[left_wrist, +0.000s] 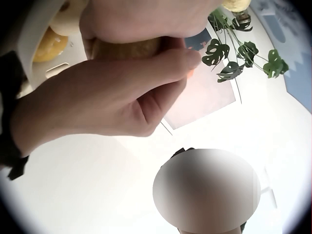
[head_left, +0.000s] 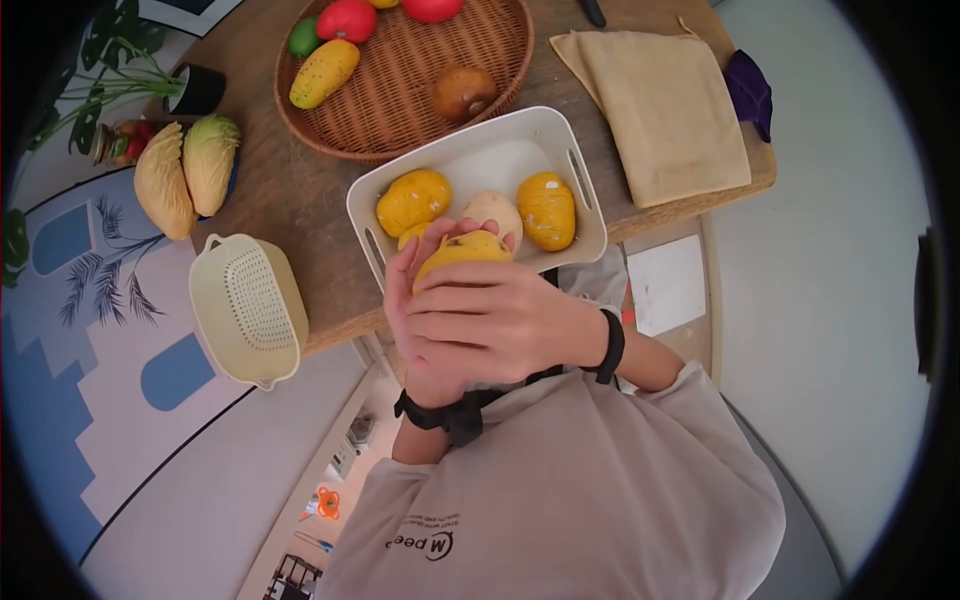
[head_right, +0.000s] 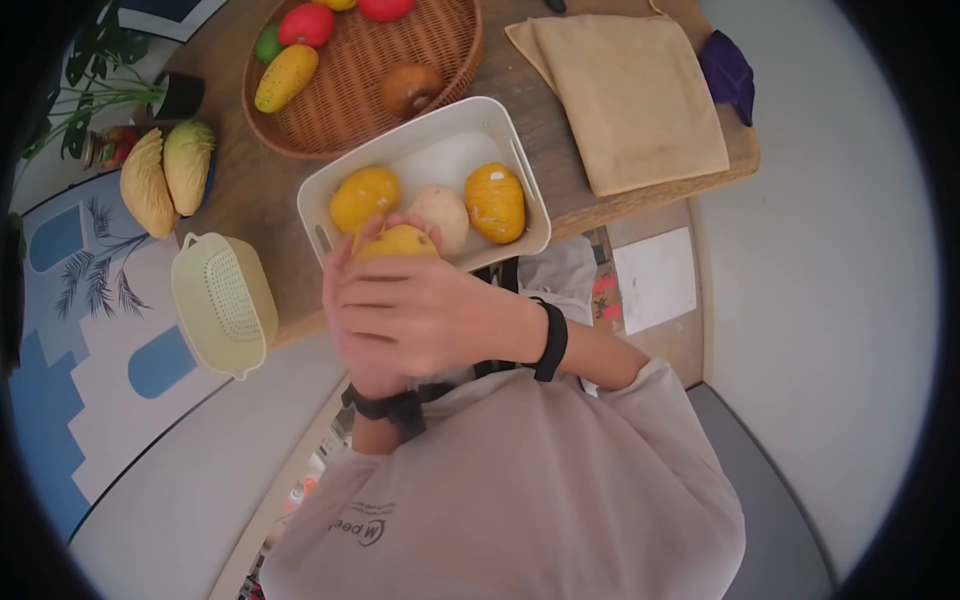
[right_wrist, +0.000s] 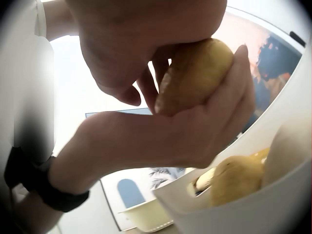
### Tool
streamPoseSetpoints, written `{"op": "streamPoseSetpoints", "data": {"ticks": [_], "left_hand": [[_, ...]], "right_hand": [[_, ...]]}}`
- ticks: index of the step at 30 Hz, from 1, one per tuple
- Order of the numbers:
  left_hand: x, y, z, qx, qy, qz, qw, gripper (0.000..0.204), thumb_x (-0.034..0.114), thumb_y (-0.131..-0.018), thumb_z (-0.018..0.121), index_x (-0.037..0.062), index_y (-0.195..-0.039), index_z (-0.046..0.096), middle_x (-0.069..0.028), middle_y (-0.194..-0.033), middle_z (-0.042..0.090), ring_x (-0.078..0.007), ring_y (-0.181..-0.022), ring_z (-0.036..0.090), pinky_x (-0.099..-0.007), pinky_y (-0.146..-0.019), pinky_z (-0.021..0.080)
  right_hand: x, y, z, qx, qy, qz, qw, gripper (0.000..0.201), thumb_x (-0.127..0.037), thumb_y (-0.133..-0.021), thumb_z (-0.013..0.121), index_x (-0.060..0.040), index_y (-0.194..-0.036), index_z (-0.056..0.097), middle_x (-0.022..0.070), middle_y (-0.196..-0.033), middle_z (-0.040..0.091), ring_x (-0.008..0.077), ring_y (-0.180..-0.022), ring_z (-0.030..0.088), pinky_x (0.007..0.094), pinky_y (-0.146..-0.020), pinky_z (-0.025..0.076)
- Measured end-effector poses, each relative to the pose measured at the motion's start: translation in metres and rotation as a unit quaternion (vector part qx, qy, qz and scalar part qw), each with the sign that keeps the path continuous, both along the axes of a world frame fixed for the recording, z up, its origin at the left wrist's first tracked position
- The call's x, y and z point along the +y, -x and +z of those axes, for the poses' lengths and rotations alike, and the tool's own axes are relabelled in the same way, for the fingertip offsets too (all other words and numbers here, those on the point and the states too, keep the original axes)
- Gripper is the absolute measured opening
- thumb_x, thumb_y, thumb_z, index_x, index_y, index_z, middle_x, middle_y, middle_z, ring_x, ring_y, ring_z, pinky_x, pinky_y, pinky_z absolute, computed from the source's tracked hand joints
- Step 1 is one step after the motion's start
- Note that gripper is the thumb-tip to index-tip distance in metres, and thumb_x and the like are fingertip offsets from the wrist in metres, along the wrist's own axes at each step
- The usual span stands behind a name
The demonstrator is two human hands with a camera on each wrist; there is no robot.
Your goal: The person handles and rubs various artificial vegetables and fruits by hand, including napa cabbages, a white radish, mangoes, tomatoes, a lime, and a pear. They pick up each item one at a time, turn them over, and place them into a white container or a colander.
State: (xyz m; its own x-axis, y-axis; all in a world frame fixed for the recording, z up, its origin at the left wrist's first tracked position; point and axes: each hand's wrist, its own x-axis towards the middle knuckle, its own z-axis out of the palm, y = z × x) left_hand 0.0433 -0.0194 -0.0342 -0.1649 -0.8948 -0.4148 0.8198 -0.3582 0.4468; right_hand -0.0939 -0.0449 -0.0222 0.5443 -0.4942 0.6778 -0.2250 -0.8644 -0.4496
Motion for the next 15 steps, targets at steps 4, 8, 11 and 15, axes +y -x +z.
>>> {"op": "streamPoseSetpoints", "data": {"ticks": [4,8,11,15], "left_hand": [[0.005,-0.004,-0.004,0.041,0.045,0.027,0.998,0.042,0.038,-0.113,0.048,0.0093,-0.141,0.061,-0.0059,-0.138,0.067,-0.0209,-0.128,0.064,-0.0395,-0.111,0.051],[0.008,-0.003,0.000,0.062,0.038,0.054,0.996,0.049,0.034,-0.114,0.049,0.0019,-0.150,0.053,-0.0098,-0.150,0.058,-0.0215,-0.136,0.058,-0.0387,-0.114,0.048],[0.007,0.005,0.008,-0.104,0.099,0.027,0.989,0.052,0.031,-0.113,0.050,-0.0004,-0.155,0.048,-0.0100,-0.153,0.054,-0.0217,-0.139,0.055,-0.0382,-0.115,0.046],[0.006,0.015,0.012,-0.333,0.201,-0.059,0.919,0.055,0.031,-0.113,0.046,0.0019,-0.159,0.045,-0.0107,-0.154,0.052,-0.0212,-0.143,0.050,-0.0386,-0.119,0.042]], "right_hand": [[-0.007,0.006,-0.006,-0.106,-0.060,-0.139,0.983,0.035,-0.019,-0.075,0.086,-0.0050,-0.105,0.076,0.0116,-0.118,0.075,0.0344,-0.108,0.072,0.0455,-0.098,0.059],[-0.006,-0.012,0.003,-0.049,-0.074,-0.189,0.978,0.043,-0.021,-0.078,0.085,-0.0042,-0.116,0.073,0.0150,-0.129,0.070,0.0375,-0.117,0.068,0.0478,-0.106,0.055],[-0.006,-0.015,-0.001,-0.106,-0.109,-0.202,0.967,0.041,-0.020,-0.084,0.081,-0.0031,-0.120,0.072,0.0190,-0.134,0.067,0.0409,-0.123,0.065,0.0481,-0.108,0.052],[-0.007,-0.002,-0.019,-0.247,-0.261,-0.201,0.911,0.037,-0.010,-0.085,0.073,-0.0025,-0.121,0.071,0.0193,-0.135,0.063,0.0384,-0.117,0.066,0.0458,-0.101,0.055]]}}
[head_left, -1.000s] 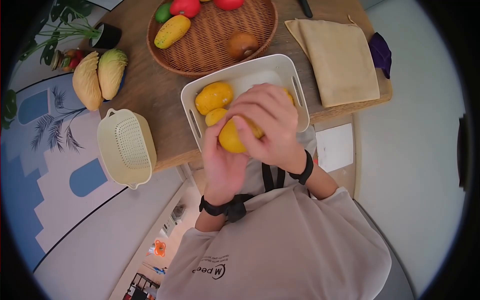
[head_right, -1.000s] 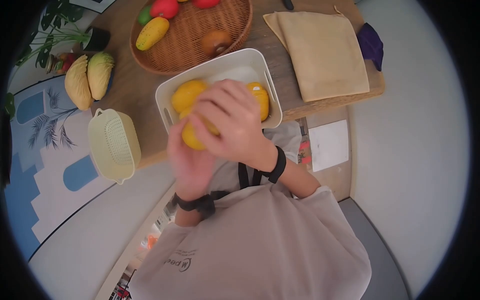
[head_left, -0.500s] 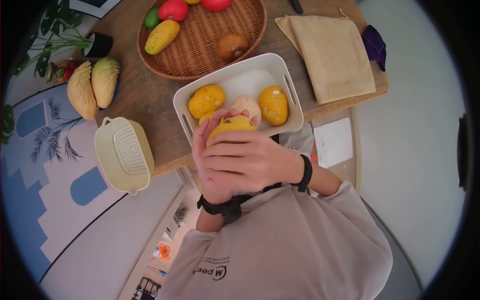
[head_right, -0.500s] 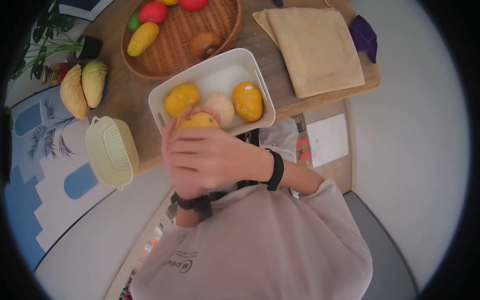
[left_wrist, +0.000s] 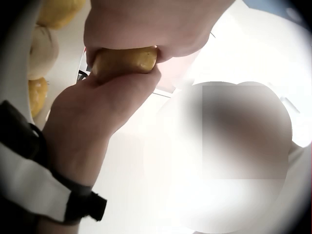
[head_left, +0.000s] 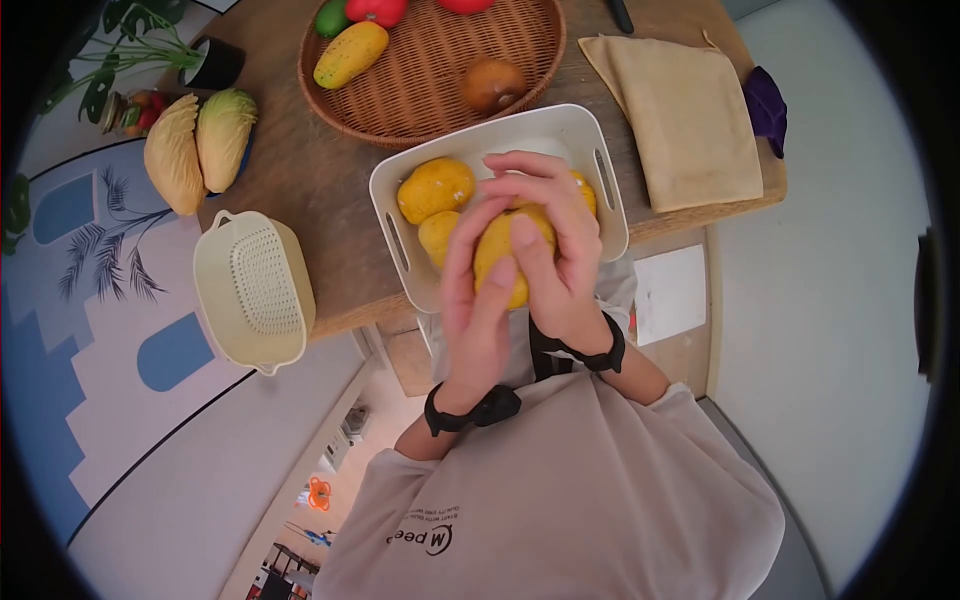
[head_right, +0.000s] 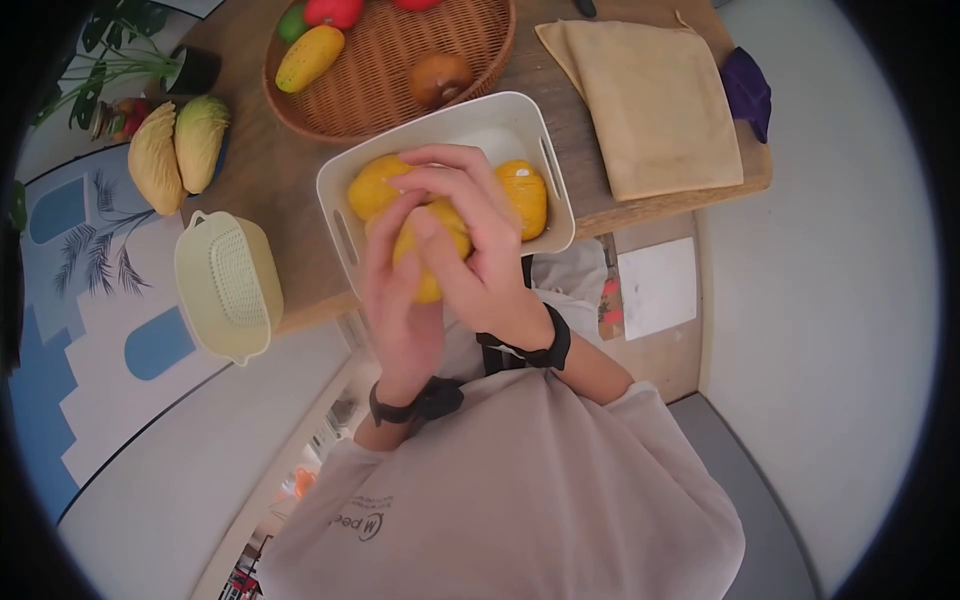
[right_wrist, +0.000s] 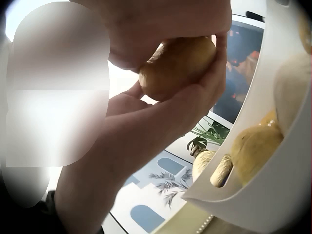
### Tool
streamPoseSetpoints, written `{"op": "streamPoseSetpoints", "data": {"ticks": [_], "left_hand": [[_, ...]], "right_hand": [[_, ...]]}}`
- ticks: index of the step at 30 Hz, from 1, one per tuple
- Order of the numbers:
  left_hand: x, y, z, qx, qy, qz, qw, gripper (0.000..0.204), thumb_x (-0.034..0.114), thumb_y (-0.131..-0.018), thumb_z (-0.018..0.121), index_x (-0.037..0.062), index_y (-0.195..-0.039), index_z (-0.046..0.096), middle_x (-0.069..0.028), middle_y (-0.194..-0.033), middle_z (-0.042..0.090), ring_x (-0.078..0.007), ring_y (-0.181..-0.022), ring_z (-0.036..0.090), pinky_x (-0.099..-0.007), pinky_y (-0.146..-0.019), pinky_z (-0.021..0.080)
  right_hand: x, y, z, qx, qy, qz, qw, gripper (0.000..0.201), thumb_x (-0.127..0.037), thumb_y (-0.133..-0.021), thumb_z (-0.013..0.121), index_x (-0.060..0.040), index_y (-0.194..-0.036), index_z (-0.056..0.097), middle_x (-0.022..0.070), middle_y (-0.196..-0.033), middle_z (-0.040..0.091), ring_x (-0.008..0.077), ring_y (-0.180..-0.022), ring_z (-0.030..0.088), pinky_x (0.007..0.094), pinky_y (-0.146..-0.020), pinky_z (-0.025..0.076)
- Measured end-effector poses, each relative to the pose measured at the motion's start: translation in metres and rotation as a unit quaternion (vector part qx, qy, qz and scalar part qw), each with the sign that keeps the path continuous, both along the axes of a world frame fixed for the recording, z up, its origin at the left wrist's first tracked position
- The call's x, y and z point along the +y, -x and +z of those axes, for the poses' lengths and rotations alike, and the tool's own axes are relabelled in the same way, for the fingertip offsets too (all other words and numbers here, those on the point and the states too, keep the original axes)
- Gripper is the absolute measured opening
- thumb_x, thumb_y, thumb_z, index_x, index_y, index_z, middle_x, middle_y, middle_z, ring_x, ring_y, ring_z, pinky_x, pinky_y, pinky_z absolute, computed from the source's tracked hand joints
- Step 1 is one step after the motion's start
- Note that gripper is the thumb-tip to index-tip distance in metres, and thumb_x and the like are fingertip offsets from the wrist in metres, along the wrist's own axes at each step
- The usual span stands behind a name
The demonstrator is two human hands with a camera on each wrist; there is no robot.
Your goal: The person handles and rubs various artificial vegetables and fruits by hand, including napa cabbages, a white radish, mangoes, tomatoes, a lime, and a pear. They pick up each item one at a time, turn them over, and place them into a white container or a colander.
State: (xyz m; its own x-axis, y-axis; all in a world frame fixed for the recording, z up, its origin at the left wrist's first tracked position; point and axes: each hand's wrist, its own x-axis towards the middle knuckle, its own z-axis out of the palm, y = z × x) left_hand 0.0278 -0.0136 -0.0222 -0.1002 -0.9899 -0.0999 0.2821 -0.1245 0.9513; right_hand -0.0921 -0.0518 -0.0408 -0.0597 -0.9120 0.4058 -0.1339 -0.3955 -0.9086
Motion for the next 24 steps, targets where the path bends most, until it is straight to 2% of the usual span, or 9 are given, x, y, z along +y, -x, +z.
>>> {"op": "streamPoseSetpoints", "data": {"ticks": [4,7,10,14,18,20,21,22,24], "left_hand": [[0.005,0.007,-0.006,0.185,-0.096,0.041,0.977,0.051,0.032,-0.112,0.044,0.0004,-0.152,0.053,-0.0112,-0.151,0.056,-0.0220,-0.145,0.049,-0.0368,-0.123,0.035],[-0.024,0.001,-0.006,0.290,-0.104,0.034,0.951,0.054,0.033,-0.111,0.040,-0.0009,-0.151,0.054,-0.0142,-0.153,0.057,-0.0260,-0.145,0.052,-0.0423,-0.126,0.035],[-0.021,-0.004,-0.004,0.335,-0.122,0.029,0.934,0.055,0.036,-0.113,0.037,-0.0012,-0.151,0.054,-0.0157,-0.154,0.056,-0.0274,-0.146,0.051,-0.0429,-0.126,0.036],[-0.006,0.007,0.010,0.292,-0.173,0.076,0.938,0.058,0.039,-0.115,0.033,-0.0014,-0.151,0.053,-0.0168,-0.151,0.059,-0.0276,-0.145,0.051,-0.0421,-0.125,0.038],[-0.007,0.007,-0.012,0.254,-0.123,0.062,0.957,0.054,0.038,-0.117,0.030,0.0009,-0.150,0.052,-0.0149,-0.140,0.063,-0.0255,-0.136,0.057,-0.0412,-0.120,0.044],[-0.008,0.002,-0.010,0.206,-0.119,0.039,0.970,0.052,0.037,-0.117,0.030,0.0028,-0.150,0.052,-0.0133,-0.133,0.065,-0.0240,-0.128,0.060,-0.0402,-0.115,0.048],[-0.006,-0.003,-0.002,0.171,-0.132,0.025,0.976,0.052,0.037,-0.117,0.030,0.0040,-0.151,0.051,-0.0123,-0.129,0.066,-0.0231,-0.123,0.061,-0.0394,-0.111,0.050],[-0.008,-0.007,0.001,0.154,-0.160,0.017,0.975,0.050,0.037,-0.117,0.030,0.0053,-0.150,0.052,-0.0110,-0.125,0.065,-0.0221,-0.118,0.062,-0.0386,-0.108,0.051],[-0.013,-0.015,0.006,0.141,-0.230,0.004,0.963,0.047,0.038,-0.117,0.030,0.0079,-0.145,0.054,-0.0080,-0.116,0.065,-0.0198,-0.108,0.061,-0.0370,-0.100,0.053]], "right_hand": [[0.004,-0.006,0.011,0.122,0.135,-0.054,0.982,0.019,-0.005,-0.085,0.069,-0.0002,-0.102,0.076,0.0179,-0.114,0.071,0.0370,-0.106,0.072,0.0469,-0.094,0.059],[0.012,-0.008,0.008,0.184,0.234,-0.007,0.955,0.019,-0.010,-0.092,0.069,0.0004,-0.104,0.078,0.0201,-0.118,0.073,0.0376,-0.117,0.070,0.0525,-0.107,0.055],[0.000,-0.006,0.000,0.130,0.243,0.006,0.961,0.017,-0.010,-0.092,0.071,0.0009,-0.104,0.078,0.0184,-0.116,0.074,0.0376,-0.113,0.071,0.0497,-0.101,0.057],[-0.010,-0.005,0.014,-0.065,0.080,-0.053,0.993,0.019,-0.002,-0.080,0.073,-0.0001,-0.098,0.078,0.0161,-0.105,0.075,0.0358,-0.099,0.073,0.0437,-0.090,0.061],[0.010,-0.018,0.018,0.076,0.218,-0.031,0.972,0.020,-0.002,-0.063,0.072,0.0021,-0.083,0.076,0.0178,-0.093,0.074,0.0325,-0.092,0.073,0.0385,-0.085,0.061],[0.028,-0.017,0.023,0.100,0.181,0.004,0.978,0.014,-0.011,-0.082,0.071,0.0009,-0.087,0.074,0.0135,-0.096,0.075,0.0337,-0.093,0.073,0.0415,-0.082,0.061],[0.036,-0.022,0.025,0.083,0.163,0.016,0.983,0.018,-0.011,-0.070,0.070,0.0009,-0.083,0.073,0.0137,-0.092,0.074,0.0331,-0.091,0.073,0.0390,-0.080,0.061],[0.036,-0.025,0.026,0.079,0.183,0.039,0.979,0.018,-0.010,-0.068,0.070,0.0009,-0.083,0.072,0.0139,-0.093,0.073,0.0327,-0.091,0.073,0.0384,-0.080,0.061],[0.027,-0.028,0.029,0.085,0.259,0.097,0.957,0.015,-0.006,-0.076,0.071,0.0009,-0.089,0.074,0.0142,-0.097,0.075,0.0323,-0.092,0.074,0.0394,-0.080,0.062]]}}
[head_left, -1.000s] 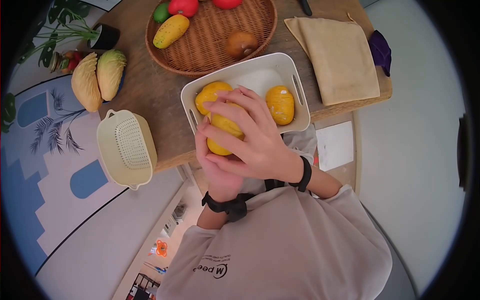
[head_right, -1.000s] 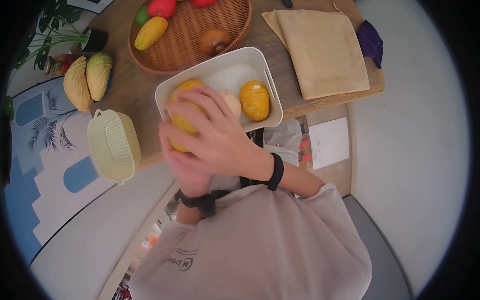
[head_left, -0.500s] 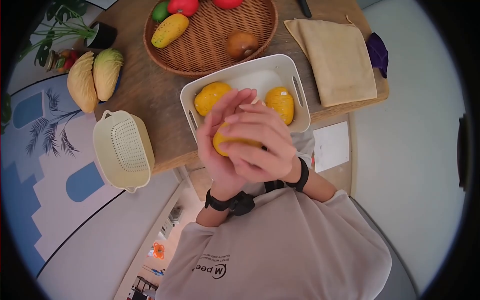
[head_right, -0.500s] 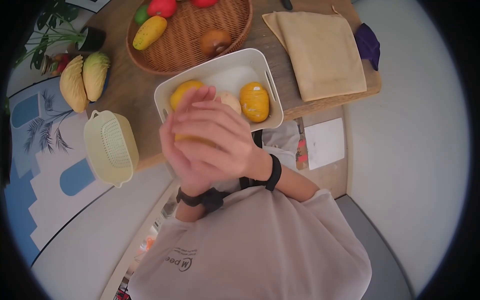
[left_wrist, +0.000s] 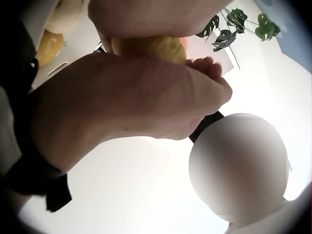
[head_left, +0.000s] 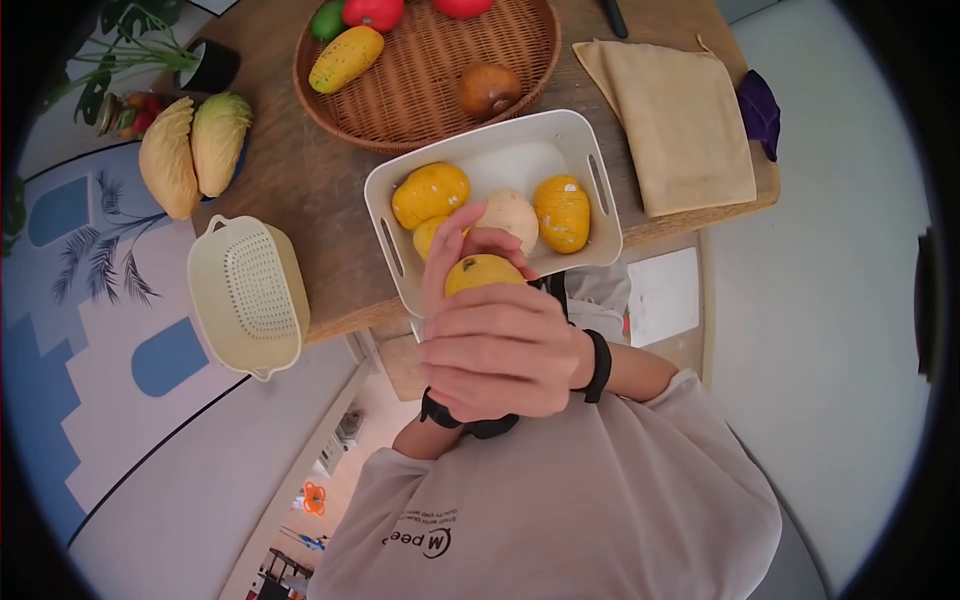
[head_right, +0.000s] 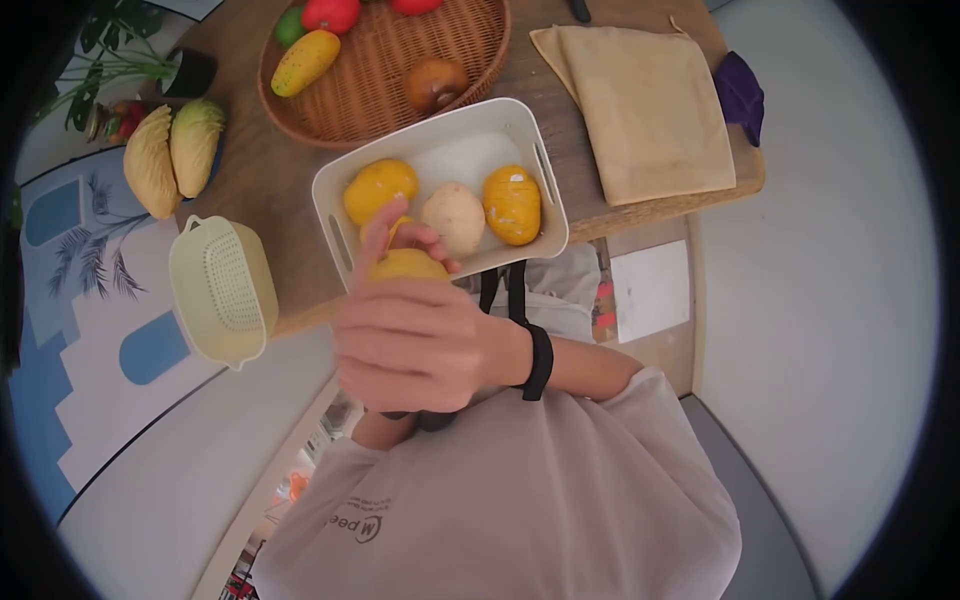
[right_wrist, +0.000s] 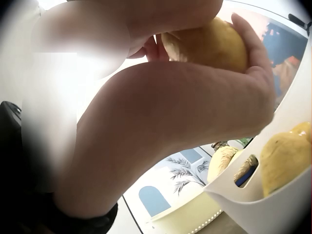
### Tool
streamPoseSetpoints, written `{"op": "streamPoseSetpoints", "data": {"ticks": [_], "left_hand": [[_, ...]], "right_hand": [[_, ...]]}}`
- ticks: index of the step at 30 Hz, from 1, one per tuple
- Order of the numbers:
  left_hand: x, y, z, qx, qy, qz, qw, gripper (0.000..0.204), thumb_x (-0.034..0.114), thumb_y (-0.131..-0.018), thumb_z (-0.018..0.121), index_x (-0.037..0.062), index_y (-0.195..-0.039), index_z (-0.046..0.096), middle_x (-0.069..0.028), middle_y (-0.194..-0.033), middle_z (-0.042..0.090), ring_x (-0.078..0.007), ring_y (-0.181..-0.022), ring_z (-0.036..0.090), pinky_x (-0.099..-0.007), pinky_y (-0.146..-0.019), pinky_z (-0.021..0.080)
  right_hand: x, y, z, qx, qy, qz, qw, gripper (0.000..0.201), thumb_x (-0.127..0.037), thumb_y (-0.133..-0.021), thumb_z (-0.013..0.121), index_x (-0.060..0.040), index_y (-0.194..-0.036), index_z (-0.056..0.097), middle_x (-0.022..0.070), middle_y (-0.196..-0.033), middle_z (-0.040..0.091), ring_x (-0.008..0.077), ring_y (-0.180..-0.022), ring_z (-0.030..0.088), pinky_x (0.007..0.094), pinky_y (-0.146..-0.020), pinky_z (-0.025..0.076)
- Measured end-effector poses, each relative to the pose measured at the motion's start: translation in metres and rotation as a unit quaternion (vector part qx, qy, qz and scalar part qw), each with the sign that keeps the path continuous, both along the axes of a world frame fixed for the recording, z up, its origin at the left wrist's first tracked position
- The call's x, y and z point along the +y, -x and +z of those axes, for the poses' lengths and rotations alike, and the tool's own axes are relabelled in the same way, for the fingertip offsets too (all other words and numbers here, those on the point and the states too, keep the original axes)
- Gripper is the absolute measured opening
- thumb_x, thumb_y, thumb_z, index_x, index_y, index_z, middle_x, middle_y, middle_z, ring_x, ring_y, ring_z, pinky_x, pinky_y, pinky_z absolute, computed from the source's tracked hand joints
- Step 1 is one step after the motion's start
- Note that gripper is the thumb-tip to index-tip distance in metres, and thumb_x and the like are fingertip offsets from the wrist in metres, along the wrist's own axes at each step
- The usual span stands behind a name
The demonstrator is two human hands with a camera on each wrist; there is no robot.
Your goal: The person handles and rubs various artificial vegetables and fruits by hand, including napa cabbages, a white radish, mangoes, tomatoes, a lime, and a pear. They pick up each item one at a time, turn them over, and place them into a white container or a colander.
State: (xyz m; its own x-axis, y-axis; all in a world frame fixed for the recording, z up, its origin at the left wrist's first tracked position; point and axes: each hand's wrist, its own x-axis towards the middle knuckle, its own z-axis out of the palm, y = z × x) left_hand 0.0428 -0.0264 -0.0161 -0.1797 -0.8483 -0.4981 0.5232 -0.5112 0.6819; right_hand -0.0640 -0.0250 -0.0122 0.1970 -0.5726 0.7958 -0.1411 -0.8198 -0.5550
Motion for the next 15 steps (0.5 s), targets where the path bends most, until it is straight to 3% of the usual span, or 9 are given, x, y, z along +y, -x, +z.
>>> {"op": "streamPoseSetpoints", "data": {"ticks": [1,4,7,9,11,12,14,15], "left_hand": [[-0.002,-0.001,0.001,0.005,-0.042,-0.012,0.999,0.046,0.039,-0.117,0.030,0.0092,-0.142,0.055,-0.0064,-0.112,0.064,-0.0186,-0.104,0.061,-0.0363,-0.096,0.054],[0.000,0.003,-0.008,0.138,-0.013,0.055,0.989,0.014,0.026,-0.110,0.056,0.0119,-0.112,0.057,-0.0016,-0.103,0.053,-0.0162,-0.096,0.056,-0.0321,-0.093,0.054],[0.001,0.000,-0.038,0.231,0.058,0.021,0.971,0.022,0.033,-0.112,0.048,0.0123,-0.115,0.057,-0.0023,-0.103,0.056,-0.0165,-0.097,0.056,-0.0333,-0.094,0.051],[-0.001,-0.001,-0.057,0.290,0.104,-0.003,0.951,0.028,0.037,-0.114,0.042,0.0125,-0.117,0.056,-0.0028,-0.103,0.058,-0.0166,-0.098,0.057,-0.0341,-0.094,0.050],[-0.007,0.003,-0.045,0.298,0.076,0.003,0.952,0.030,0.038,-0.114,0.041,0.0128,-0.117,0.057,-0.0031,-0.103,0.059,-0.0171,-0.098,0.057,-0.0351,-0.096,0.049],[-0.007,0.004,-0.031,0.274,0.025,0.021,0.961,0.029,0.037,-0.113,0.043,0.0131,-0.117,0.057,-0.0032,-0.103,0.059,-0.0174,-0.098,0.057,-0.0356,-0.097,0.049],[0.003,0.003,-0.025,0.096,0.087,0.017,0.991,0.027,0.036,-0.112,0.046,0.0133,-0.115,0.059,-0.0032,-0.103,0.058,-0.0174,-0.098,0.057,-0.0362,-0.099,0.049],[0.015,0.000,-0.034,-0.061,0.198,-0.006,0.978,0.026,0.036,-0.112,0.047,0.0134,-0.114,0.060,-0.0030,-0.104,0.058,-0.0171,-0.099,0.057,-0.0362,-0.099,0.050]], "right_hand": [[-0.007,0.001,0.000,0.015,0.057,0.034,0.998,0.012,-0.003,-0.085,0.072,0.0009,-0.095,0.076,0.0143,-0.102,0.076,0.0322,-0.094,0.075,0.0409,-0.081,0.063],[-0.017,0.008,-0.006,0.035,0.056,0.028,0.997,0.013,-0.008,-0.084,0.074,-0.0008,-0.095,0.075,0.0157,-0.103,0.075,0.0333,-0.095,0.075,0.0406,-0.082,0.063],[-0.027,0.013,0.004,0.008,-0.114,-0.066,0.991,0.014,-0.012,-0.083,0.077,-0.0022,-0.093,0.076,0.0157,-0.102,0.074,0.0330,-0.094,0.075,0.0406,-0.080,0.063],[-0.014,0.003,-0.008,0.020,-0.036,-0.035,0.999,0.018,-0.015,-0.080,0.079,-0.0022,-0.092,0.076,0.0160,-0.101,0.074,0.0341,-0.092,0.074,0.0409,-0.078,0.063],[-0.005,0.001,-0.015,0.032,0.024,-0.005,0.999,0.021,-0.017,-0.076,0.079,-0.0020,-0.091,0.075,0.0158,-0.100,0.074,0.0346,-0.091,0.074,0.0409,-0.077,0.062],[-0.002,0.004,-0.016,0.038,0.046,0.010,0.998,0.022,-0.017,-0.075,0.079,-0.0017,-0.090,0.075,0.0155,-0.099,0.074,0.0346,-0.090,0.074,0.0408,-0.077,0.061],[-0.007,0.005,-0.016,0.013,0.026,-0.004,1.000,0.021,-0.015,-0.072,0.079,-0.0024,-0.088,0.073,0.0143,-0.097,0.072,0.0337,-0.088,0.072,0.0400,-0.075,0.060],[-0.016,0.005,-0.017,-0.018,-0.014,-0.033,0.999,0.020,-0.012,-0.071,0.080,-0.0035,-0.086,0.072,0.0133,-0.096,0.070,0.0327,-0.087,0.070,0.0394,-0.073,0.059]]}}
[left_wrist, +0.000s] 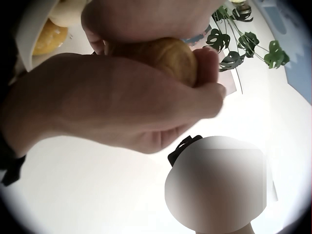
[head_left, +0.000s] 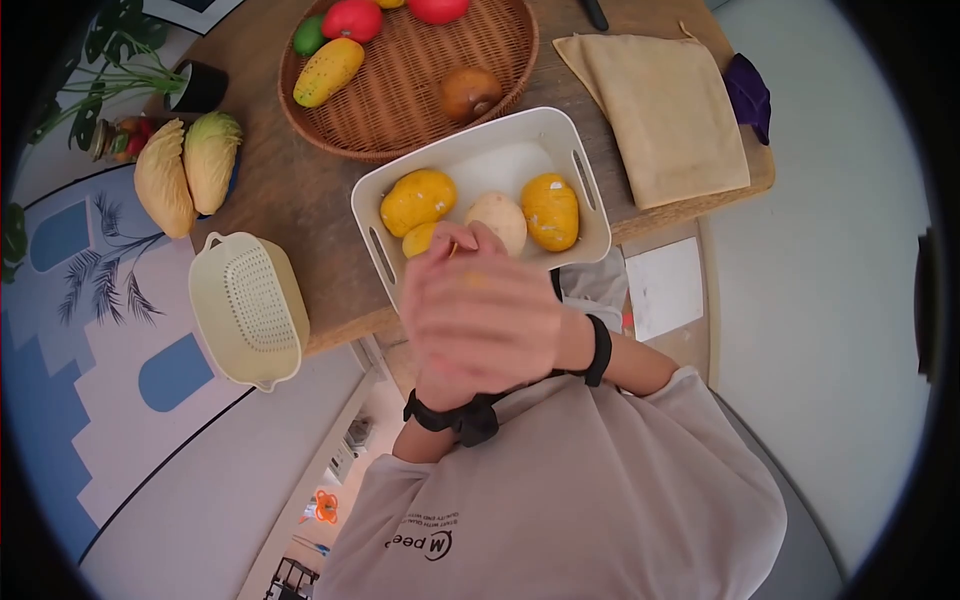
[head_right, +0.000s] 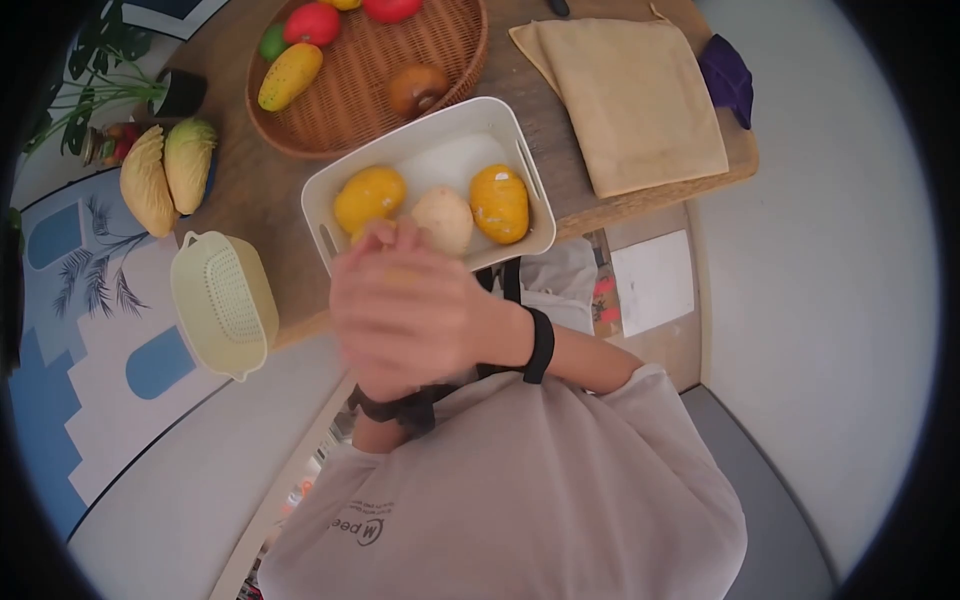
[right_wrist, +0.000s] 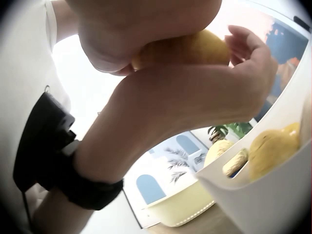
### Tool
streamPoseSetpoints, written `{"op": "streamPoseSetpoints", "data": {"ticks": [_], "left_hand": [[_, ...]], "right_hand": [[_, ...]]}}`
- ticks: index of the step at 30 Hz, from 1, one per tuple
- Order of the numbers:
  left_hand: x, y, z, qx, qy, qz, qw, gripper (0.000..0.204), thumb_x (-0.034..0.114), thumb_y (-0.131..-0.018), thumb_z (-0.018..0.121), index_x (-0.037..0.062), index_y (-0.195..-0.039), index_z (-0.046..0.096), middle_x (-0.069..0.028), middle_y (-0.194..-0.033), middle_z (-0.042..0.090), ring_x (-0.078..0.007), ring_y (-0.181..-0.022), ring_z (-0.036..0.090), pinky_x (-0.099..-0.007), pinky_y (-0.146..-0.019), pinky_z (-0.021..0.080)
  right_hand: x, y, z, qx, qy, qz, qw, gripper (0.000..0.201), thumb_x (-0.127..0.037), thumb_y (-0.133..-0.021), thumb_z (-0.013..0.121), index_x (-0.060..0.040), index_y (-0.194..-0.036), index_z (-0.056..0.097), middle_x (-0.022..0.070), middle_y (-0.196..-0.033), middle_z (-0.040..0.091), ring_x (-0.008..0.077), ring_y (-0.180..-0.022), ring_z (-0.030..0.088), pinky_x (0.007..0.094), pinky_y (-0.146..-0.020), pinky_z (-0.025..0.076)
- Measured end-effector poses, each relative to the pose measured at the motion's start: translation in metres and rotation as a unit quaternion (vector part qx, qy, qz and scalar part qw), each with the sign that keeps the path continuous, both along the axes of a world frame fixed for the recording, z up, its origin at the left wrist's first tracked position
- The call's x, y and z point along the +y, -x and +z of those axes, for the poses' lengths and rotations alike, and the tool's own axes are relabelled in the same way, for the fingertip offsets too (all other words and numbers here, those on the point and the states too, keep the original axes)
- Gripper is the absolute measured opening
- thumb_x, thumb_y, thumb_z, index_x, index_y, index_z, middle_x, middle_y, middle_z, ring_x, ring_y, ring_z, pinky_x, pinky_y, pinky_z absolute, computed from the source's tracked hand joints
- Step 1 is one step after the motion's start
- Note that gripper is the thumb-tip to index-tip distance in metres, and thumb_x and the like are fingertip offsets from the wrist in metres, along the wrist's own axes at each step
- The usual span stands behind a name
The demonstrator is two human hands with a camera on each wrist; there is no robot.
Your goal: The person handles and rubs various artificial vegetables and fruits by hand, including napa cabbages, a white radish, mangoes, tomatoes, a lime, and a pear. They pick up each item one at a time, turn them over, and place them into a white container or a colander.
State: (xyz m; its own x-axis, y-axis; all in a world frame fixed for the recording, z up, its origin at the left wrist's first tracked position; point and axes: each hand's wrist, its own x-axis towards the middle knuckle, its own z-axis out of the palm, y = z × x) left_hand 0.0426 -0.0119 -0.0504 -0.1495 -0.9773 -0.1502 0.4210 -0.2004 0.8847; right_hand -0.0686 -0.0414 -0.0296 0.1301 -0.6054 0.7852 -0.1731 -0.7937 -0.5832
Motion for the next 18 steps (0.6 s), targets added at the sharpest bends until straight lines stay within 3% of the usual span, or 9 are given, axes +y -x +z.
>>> {"op": "streamPoseSetpoints", "data": {"ticks": [1,2,4,7,8,11,12,16,18], "left_hand": [[0.001,0.000,-0.001,-0.032,0.019,0.002,0.999,0.025,0.035,-0.111,0.049,0.0134,-0.113,0.061,-0.0029,-0.104,0.057,-0.0166,-0.099,0.057,-0.0359,-0.099,0.051],[0.002,0.000,0.000,-0.064,0.038,0.006,0.997,0.025,0.035,-0.111,0.050,0.0134,-0.112,0.062,-0.0027,-0.104,0.057,-0.0162,-0.099,0.057,-0.0357,-0.099,0.051],[-0.010,0.000,0.004,0.128,-0.106,0.011,0.986,0.024,0.034,-0.111,0.051,0.0134,-0.111,0.063,-0.0022,-0.104,0.056,-0.0152,-0.098,0.057,-0.0347,-0.098,0.052],[-0.028,0.001,0.013,0.402,-0.309,0.010,0.862,0.022,0.032,-0.111,0.053,0.0133,-0.110,0.064,-0.0015,-0.105,0.055,-0.0137,-0.097,0.057,-0.0333,-0.097,0.054],[-0.029,-0.001,0.010,0.441,-0.295,0.000,0.848,0.022,0.032,-0.111,0.054,0.0126,-0.110,0.065,-0.0013,-0.104,0.055,-0.0129,-0.095,0.057,-0.0321,-0.096,0.055],[-0.024,-0.006,-0.005,0.556,-0.277,-0.015,0.783,0.021,0.030,-0.111,0.057,0.0108,-0.110,0.066,-0.0009,-0.103,0.053,-0.0110,-0.091,0.056,-0.0293,-0.092,0.056],[-0.026,-0.006,-0.010,0.593,-0.288,-0.017,0.752,0.020,0.029,-0.111,0.057,0.0102,-0.110,0.065,-0.0009,-0.102,0.052,-0.0109,-0.089,0.056,-0.0288,-0.091,0.056],[-0.028,0.002,-0.006,0.750,-0.317,-0.059,0.577,0.011,0.020,-0.108,0.058,0.0117,-0.103,0.052,0.0005,-0.093,0.048,-0.0113,-0.083,0.051,-0.0311,-0.085,0.052],[-0.027,-0.006,-0.013,0.716,-0.282,-0.049,0.636,0.013,0.023,-0.110,0.056,0.0105,-0.107,0.056,0.0001,-0.095,0.049,-0.0100,-0.083,0.053,-0.0296,-0.084,0.053]], "right_hand": [[-0.007,0.000,0.004,-0.032,-0.039,-0.027,0.998,0.019,-0.010,-0.069,0.081,-0.0045,-0.085,0.071,0.0124,-0.094,0.069,0.0318,-0.087,0.069,0.0387,-0.071,0.058],[-0.008,0.005,0.017,-0.001,-0.106,-0.066,0.992,0.011,-0.010,-0.078,0.072,-0.0019,-0.085,0.072,0.0132,-0.092,0.074,0.0318,-0.086,0.074,0.0392,-0.075,0.061],[-0.001,0.002,0.014,0.017,-0.034,0.001,0.999,0.011,-0.011,-0.081,0.072,-0.0022,-0.086,0.072,0.0139,-0.094,0.074,0.0321,-0.087,0.074,0.0383,-0.076,0.062],[0.011,-0.001,0.005,0.047,0.074,0.094,0.992,0.011,-0.013,-0.085,0.072,-0.0026,-0.088,0.071,0.0149,-0.097,0.075,0.0326,-0.088,0.074,0.0370,-0.078,0.062],[0.012,-0.001,0.004,0.058,0.110,0.124,0.984,0.011,-0.013,-0.086,0.073,-0.0027,-0.089,0.071,0.0152,-0.098,0.075,0.0328,-0.089,0.075,0.0366,-0.079,0.062],[0.005,0.002,0.002,0.032,0.005,0.033,0.999,0.009,-0.013,-0.089,0.072,-0.0042,-0.091,0.072,0.0130,-0.099,0.076,0.0312,-0.090,0.075,0.0352,-0.079,0.063],[0.006,-0.002,0.000,0.045,0.034,0.063,0.996,0.010,-0.014,-0.088,0.073,-0.0043,-0.091,0.072,0.0129,-0.101,0.076,0.0313,-0.090,0.075,0.0358,-0.081,0.062],[0.018,-0.012,-0.001,0.072,0.132,0.155,0.976,0.017,-0.015,-0.075,0.073,-0.0036,-0.087,0.069,0.0117,-0.098,0.071,0.0326,-0.093,0.071,0.0400,-0.085,0.060],[0.014,-0.012,0.002,0.070,0.108,0.122,0.984,0.020,-0.016,-0.073,0.073,-0.0039,-0.088,0.070,0.0115,-0.102,0.071,0.0327,-0.095,0.070,0.0415,-0.089,0.058]]}}
